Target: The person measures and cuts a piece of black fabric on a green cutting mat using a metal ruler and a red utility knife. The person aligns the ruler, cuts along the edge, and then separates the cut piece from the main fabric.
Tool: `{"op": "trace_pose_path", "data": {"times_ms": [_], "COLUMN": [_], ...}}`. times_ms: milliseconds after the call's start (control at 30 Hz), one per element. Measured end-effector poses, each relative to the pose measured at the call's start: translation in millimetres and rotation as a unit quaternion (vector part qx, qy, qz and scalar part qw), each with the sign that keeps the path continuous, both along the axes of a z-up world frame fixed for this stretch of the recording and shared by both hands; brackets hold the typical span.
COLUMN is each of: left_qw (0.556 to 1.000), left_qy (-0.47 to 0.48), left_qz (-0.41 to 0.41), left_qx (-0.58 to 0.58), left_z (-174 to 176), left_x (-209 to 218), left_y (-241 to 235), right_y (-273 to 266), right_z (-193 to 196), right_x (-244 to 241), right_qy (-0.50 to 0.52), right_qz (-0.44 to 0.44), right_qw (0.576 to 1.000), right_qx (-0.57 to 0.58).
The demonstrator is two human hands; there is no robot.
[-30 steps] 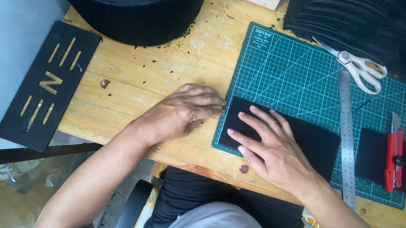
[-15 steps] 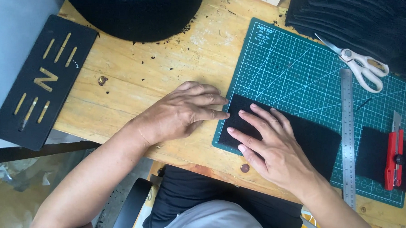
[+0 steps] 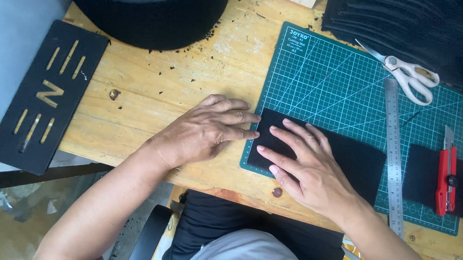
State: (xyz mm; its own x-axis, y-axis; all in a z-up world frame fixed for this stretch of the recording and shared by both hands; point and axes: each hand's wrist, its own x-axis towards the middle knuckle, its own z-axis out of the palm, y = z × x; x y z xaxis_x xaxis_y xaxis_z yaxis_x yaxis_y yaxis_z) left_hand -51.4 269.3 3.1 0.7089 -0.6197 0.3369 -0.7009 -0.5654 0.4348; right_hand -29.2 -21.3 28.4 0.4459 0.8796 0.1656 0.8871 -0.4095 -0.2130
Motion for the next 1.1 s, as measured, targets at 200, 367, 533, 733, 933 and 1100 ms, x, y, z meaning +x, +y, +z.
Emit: {"op": "trace_pose_path", "data": {"times_ms": [200,367,533,733,933,1100], "left_qw": [1.000,1.000,0.999,1.000,1.000,1.000], "left_qy": [-0.012,-0.014,-0.022,0.001,-0.004,-0.020], "left_qz": [-0.001,0.003,0.000,0.002,0.007,0.009], "left_qx": [-0.015,-0.013,-0.031,-0.005,-0.001,0.012], "left_z": [0.5,-1.0,-1.4,-2.6,-8.6,-9.5], "left_x": [0.4,0.5,0.2,0.2,0.8,0.4], "left_y": [-0.3,-0.8,0.0,-0.2,-0.2,-1.2], "right_y": [0.3,-0.5,1.0,-0.4,0.7,0.4], "right_z": [0.1,-2.7,1.4,-1.3,0.2,-1.3], "right_x": [0.3,0.4,1.2,2.8,2.7,2.8], "right_qy": [-0.001,0.006,0.012,0.011,0.019,0.014], "right_qz": [0.002,-0.002,0.002,0.004,0.009,0.008], "right_qw": [1.000,1.000,1.000,1.000,1.000,1.000], "right_qx": [0.004,-0.001,0.000,-0.006,0.014,0.011]}}
